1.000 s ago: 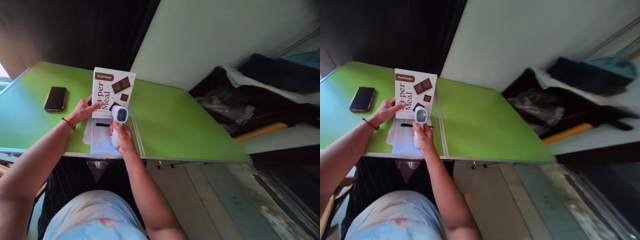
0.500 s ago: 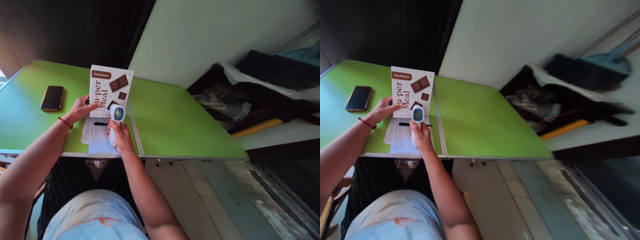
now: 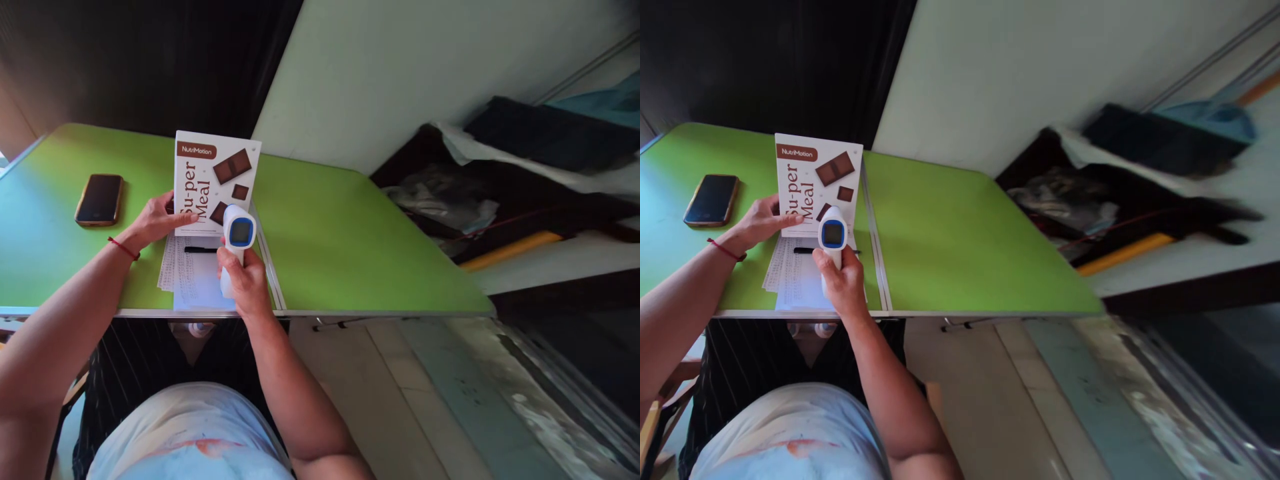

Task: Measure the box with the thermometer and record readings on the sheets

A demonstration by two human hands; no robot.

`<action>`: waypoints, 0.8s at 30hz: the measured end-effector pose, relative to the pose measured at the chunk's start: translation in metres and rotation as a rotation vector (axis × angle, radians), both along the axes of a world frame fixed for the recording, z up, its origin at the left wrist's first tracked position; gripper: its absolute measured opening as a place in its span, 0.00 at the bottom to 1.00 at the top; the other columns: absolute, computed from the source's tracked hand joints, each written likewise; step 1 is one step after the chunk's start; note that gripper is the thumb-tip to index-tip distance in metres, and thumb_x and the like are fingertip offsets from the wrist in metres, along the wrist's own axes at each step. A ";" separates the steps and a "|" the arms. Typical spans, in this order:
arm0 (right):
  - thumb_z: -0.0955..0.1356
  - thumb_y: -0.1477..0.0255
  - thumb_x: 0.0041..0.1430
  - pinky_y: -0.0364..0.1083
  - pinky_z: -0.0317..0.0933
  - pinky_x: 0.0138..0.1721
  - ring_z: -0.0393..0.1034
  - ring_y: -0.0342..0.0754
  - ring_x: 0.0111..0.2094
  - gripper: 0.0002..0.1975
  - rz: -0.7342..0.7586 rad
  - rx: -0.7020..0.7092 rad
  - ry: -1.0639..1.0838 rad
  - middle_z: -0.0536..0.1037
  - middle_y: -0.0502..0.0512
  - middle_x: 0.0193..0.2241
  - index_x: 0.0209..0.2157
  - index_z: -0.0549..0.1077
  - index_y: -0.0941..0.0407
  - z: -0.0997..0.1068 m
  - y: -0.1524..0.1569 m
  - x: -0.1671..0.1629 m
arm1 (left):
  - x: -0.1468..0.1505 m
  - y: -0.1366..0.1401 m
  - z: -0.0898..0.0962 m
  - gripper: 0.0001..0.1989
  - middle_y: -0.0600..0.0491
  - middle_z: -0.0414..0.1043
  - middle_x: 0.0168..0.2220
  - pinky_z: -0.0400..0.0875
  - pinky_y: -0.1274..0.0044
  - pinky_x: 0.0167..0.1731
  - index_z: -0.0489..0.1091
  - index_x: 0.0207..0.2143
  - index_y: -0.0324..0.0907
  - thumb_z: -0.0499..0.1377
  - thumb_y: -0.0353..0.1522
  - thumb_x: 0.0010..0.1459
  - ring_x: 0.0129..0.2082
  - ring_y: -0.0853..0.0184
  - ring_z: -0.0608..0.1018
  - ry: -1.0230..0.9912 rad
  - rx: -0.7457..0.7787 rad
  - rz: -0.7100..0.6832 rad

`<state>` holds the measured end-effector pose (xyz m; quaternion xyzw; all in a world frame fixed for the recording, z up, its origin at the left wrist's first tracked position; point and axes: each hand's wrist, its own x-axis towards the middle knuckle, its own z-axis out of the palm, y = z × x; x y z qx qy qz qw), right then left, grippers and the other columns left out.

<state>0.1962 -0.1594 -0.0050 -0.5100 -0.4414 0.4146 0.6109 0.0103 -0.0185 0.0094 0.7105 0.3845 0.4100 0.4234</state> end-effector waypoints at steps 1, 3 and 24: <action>0.73 0.51 0.50 0.46 0.58 0.26 0.61 0.43 0.22 0.19 -0.011 0.018 -0.029 0.67 0.44 0.21 0.32 0.72 0.51 0.003 -0.003 0.002 | 0.000 0.000 0.001 0.33 0.44 0.85 0.47 0.81 0.62 0.49 0.79 0.47 0.40 0.78 0.51 0.46 0.48 0.50 0.84 -0.004 -0.004 -0.005; 0.73 0.52 0.49 0.47 0.59 0.27 0.61 0.43 0.23 0.18 -0.037 0.041 -0.087 0.68 0.45 0.21 0.31 0.72 0.52 0.008 -0.009 0.007 | 0.000 -0.001 0.002 0.33 0.45 0.85 0.47 0.81 0.62 0.50 0.79 0.47 0.40 0.79 0.51 0.45 0.49 0.49 0.84 -0.012 -0.009 -0.015; 0.72 0.63 0.53 0.54 0.68 0.39 0.77 0.61 0.39 0.22 -0.326 -0.172 -0.936 0.84 0.64 0.42 0.50 0.77 0.55 -0.010 0.013 0.109 | -0.006 0.009 -0.008 0.39 0.41 0.82 0.52 0.82 0.66 0.46 0.74 0.54 0.40 0.81 0.46 0.44 0.49 0.53 0.84 -0.088 0.088 -0.021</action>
